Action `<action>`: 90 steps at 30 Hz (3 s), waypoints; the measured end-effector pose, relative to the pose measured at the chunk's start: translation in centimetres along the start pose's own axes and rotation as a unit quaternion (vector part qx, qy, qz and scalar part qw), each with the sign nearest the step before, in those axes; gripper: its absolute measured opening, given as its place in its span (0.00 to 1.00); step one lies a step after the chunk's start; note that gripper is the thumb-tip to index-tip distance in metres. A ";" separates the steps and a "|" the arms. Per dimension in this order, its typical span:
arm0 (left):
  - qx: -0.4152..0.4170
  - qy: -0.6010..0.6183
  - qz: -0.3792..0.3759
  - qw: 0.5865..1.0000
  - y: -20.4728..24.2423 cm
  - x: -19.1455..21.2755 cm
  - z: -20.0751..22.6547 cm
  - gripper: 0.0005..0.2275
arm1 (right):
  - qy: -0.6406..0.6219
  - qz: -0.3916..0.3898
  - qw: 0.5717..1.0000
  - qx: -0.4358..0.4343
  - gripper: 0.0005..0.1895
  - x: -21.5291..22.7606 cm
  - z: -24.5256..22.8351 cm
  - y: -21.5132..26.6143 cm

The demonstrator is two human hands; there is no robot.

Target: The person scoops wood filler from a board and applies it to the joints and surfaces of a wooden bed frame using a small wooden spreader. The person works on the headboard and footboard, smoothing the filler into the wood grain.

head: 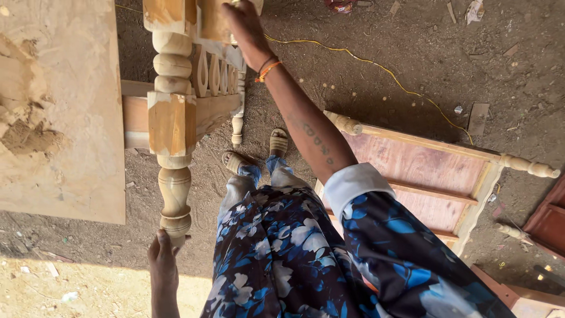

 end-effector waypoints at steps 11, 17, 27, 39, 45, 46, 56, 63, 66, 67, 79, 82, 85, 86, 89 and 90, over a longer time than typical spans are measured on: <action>-0.032 0.017 -0.013 0.999 0.3 0.1 0.2 0.27 | -0.108 -0.024 0.964 -0.242 0.22 2.2 5.0 -4.9; -0.035 0.001 -0.023 0.999 0.0 0.3 0.4 0.27 | -0.053 -0.016 0.988 -0.143 0.23 3.9 3.0 -3.4; -0.036 0.029 -0.005 0.999 -0.3 0.0 0.4 0.26 | 0.166 0.044 0.985 0.024 0.23 -0.8 4.4 -0.3; -0.039 0.023 -0.021 0.999 0.1 -0.4 1.0 0.28 | 0.125 -0.097 0.986 -0.044 0.24 -0.1 0.4 8.4; -0.025 0.027 -0.022 0.999 0.4 0.2 0.0 0.29 | 0.306 -0.121 0.924 0.193 0.15 2.1 -0.6 -0.1; -0.025 0.030 -0.020 0.999 0.2 0.2 -0.1 0.29 | 0.342 -0.135 0.915 0.167 0.14 2.2 -0.1 -0.9; -0.015 0.032 -0.027 0.999 0.5 0.4 0.1 0.29 | 0.241 -0.246 0.920 0.189 0.26 0.7 1.4 6.0; -0.018 0.025 -0.035 0.999 0.1 0.6 0.0 0.28 | 0.045 -0.086 0.995 0.019 0.29 2.3 0.9 4.6; -0.012 0.022 -0.029 0.999 -0.1 0.4 -0.2 0.28 | 0.330 -0.040 0.936 -0.112 0.30 -1.8 0.4 5.1; -0.007 0.020 -0.025 0.999 0.0 0.4 -0.3 0.28 | 0.268 -0.030 0.960 0.071 0.24 -4.6 -1.7 6.6; -0.021 0.021 -0.025 0.999 0.0 0.5 0.2 0.28 | 0.205 -0.105 0.963 0.139 0.22 -0.2 -0.9 2.0; -0.043 0.027 -0.038 0.998 0.3 0.6 0.3 0.28 | 0.168 -0.152 0.971 0.072 0.22 -0.8 1.2 4.0; -0.027 -0.016 -0.055 0.998 -0.3 0.8 0.3 0.29 | 0.148 -0.191 0.969 0.053 0.21 -0.8 1.9 7.5; -0.025 -0.024 -0.059 0.998 -0.3 1.0 0.2 0.29 | 0.142 -0.204 0.968 0.043 0.22 -0.6 2.1 8.7; -0.024 -0.036 -0.069 0.997 -0.5 1.0 0.3 0.29 | 0.087 -0.167 0.979 0.077 0.21 1.1 1.0 8.5; -0.025 -0.027 -0.067 0.997 -0.6 0.9 0.2 0.28 | 0.063 -0.144 0.983 0.099 0.20 1.5 0.5 7.6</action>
Point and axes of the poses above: each hand's wrist, its own y-axis away from the middle knuckle, its own x-axis out of the back of the hand, z = x × y, the point moved 5 cm from there along -y, towards the middle knuckle, and after that the axes turned 7 degrees about -y, right-handed, at the moved point
